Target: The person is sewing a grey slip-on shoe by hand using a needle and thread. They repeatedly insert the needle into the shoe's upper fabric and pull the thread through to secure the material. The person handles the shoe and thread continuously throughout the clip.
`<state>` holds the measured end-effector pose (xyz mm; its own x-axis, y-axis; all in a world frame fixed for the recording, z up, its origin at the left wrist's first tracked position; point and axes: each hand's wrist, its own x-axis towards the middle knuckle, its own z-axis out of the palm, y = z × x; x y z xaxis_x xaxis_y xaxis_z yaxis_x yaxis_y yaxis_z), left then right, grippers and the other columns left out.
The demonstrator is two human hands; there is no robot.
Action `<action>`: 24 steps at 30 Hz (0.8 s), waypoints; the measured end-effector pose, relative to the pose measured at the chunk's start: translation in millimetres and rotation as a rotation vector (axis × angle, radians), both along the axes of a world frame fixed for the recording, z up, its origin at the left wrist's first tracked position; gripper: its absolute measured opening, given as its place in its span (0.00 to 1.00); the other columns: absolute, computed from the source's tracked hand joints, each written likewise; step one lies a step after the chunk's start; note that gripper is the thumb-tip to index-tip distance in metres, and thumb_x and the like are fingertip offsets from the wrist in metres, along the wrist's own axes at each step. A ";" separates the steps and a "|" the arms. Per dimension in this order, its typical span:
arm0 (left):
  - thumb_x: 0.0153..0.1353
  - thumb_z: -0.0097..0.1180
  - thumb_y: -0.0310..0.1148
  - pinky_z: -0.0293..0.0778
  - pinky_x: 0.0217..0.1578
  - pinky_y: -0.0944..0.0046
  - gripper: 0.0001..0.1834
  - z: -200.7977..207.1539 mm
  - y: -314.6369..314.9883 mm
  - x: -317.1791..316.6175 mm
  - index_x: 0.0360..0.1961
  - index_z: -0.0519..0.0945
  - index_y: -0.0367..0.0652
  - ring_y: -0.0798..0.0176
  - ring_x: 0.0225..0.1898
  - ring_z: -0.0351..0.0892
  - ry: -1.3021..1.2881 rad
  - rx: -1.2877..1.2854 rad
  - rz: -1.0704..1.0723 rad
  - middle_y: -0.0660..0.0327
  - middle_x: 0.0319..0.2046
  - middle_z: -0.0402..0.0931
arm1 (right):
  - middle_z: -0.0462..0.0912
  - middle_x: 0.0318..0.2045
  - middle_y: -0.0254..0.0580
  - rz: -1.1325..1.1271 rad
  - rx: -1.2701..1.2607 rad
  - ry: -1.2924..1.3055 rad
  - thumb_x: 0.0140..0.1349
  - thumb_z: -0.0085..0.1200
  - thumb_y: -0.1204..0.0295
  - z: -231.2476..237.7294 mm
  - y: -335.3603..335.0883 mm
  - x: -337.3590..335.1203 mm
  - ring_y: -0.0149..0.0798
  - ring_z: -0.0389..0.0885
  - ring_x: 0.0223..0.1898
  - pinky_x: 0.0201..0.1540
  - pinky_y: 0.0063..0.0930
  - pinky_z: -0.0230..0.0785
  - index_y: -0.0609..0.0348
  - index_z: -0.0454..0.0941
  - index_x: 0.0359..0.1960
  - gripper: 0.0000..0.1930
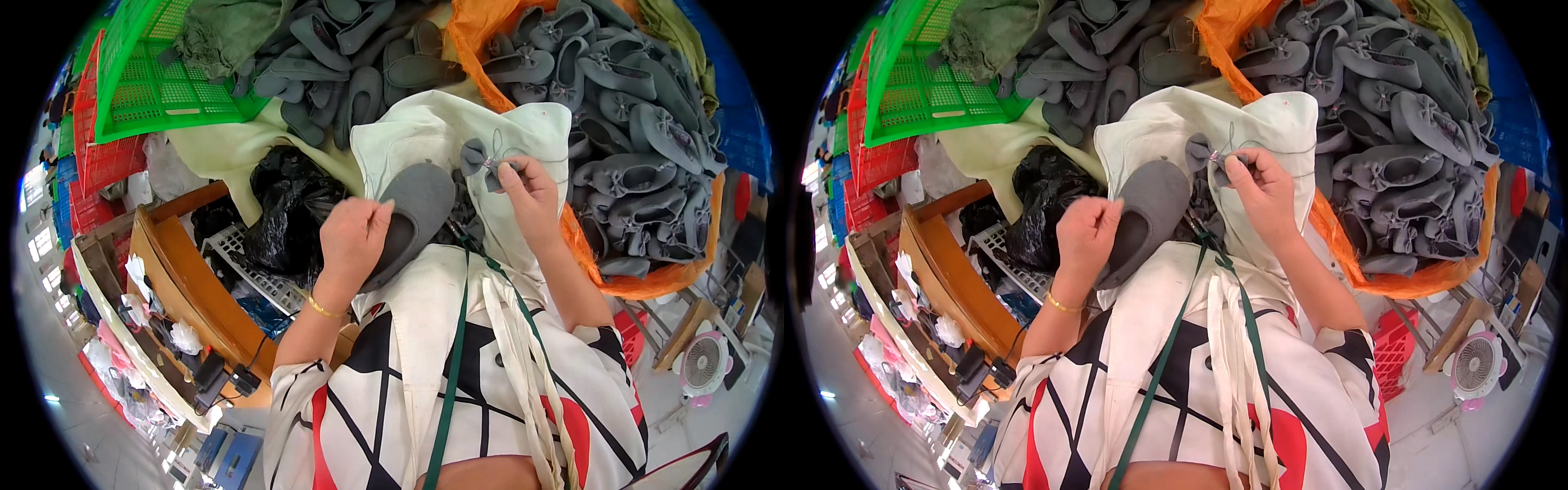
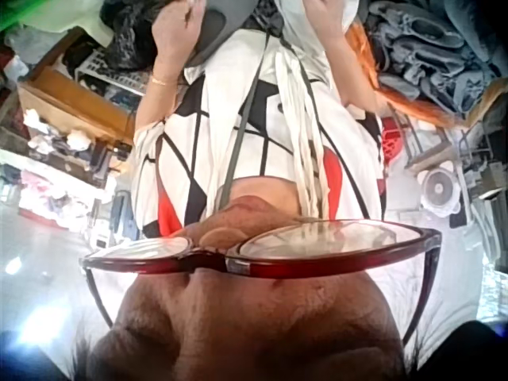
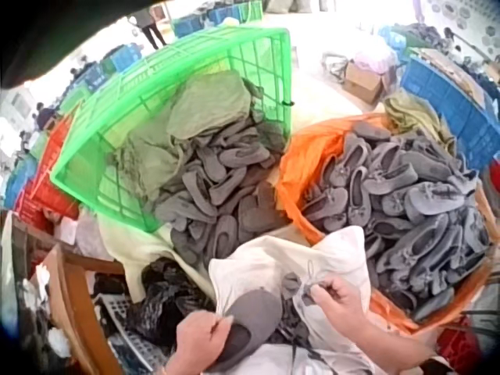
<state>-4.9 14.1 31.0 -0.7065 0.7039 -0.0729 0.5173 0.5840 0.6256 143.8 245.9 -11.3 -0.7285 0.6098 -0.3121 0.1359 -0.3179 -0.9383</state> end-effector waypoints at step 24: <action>0.68 0.60 0.36 0.77 0.48 0.62 0.12 -34.9 27.4 56.3 0.45 0.79 0.39 0.65 0.42 0.80 -1.477 0.717 0.986 0.61 0.41 0.81 | 0.83 0.29 0.39 0.410 0.100 -0.121 0.67 0.55 0.73 19.2 -49.5 -11.2 0.33 0.83 0.29 0.35 0.27 0.73 0.61 0.78 0.43 0.06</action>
<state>51.4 41.5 -3.9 -0.4732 0.3173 -0.8218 -0.8789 -0.2344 0.4155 132.6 196.4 7.9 -0.8785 0.3092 -0.3643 0.3428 -0.1233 -0.9313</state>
